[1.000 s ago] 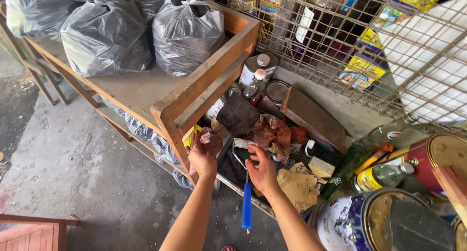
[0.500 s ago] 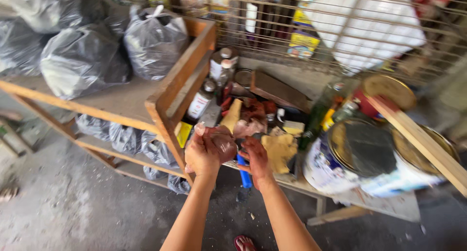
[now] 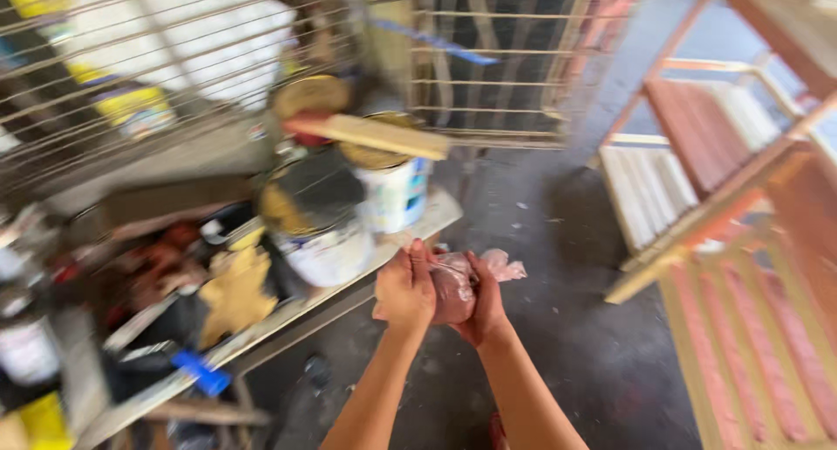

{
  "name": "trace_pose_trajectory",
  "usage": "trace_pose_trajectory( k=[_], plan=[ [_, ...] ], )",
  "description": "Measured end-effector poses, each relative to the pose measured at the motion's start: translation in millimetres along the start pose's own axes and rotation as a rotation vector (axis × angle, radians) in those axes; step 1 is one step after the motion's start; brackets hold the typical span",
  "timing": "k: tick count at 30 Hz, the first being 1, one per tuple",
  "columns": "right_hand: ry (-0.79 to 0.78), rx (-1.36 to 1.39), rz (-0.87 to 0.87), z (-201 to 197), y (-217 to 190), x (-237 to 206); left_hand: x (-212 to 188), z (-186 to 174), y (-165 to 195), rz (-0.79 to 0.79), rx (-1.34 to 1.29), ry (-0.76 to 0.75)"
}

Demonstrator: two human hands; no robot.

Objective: The person applies a reddish wood stain to a wooden bench, wiping the backrest, armrests and seat slats by hand with a cloth pad dipped from a can of stain. They then move to a wooden chair, unwrap a fresh cloth pad from plastic and dip it into the stain can resting on the chair seat.

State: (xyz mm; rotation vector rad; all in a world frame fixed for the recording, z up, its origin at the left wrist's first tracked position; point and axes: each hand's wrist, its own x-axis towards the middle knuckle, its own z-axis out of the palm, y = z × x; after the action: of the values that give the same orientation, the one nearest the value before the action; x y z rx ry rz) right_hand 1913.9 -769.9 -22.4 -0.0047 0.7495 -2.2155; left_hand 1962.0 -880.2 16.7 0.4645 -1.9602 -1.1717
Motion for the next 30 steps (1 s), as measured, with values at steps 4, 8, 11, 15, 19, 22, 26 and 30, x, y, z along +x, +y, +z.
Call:
trace_pose_trajectory(
  k=[4, 8, 11, 15, 19, 22, 26, 30],
  plan=[
    [0.165, 0.044, -0.176, -62, -91, -53, -25, 117, 41, 0.036, -0.124, -0.271],
    [0.287, 0.102, -0.292, -130, -177, -107, -59, 236, 85, 0.088, -0.233, -0.383],
    [0.383, 0.144, -0.392, -177, -239, -132, -86, 315, 114, 0.08, -0.321, -0.464],
    [0.406, 0.118, -0.469, -220, -321, -154, -98, 412, 156, 0.08, -0.4, -0.49],
    [0.38, 0.133, -0.458, -246, -395, -144, -84, 487, 183, 0.08, -0.379, -0.475],
    [0.348, 0.143, -0.458, -266, -443, -121, -61, 538, 193, 0.092, -0.38, -0.472],
    [0.323, 0.177, -0.472, -307, -497, -62, -18, 615, 181, 0.07, -0.359, -0.463],
    [0.4, 0.205, -0.413, -353, -545, 6, 29, 696, 149, 0.106, -0.319, -0.506]
  ],
)
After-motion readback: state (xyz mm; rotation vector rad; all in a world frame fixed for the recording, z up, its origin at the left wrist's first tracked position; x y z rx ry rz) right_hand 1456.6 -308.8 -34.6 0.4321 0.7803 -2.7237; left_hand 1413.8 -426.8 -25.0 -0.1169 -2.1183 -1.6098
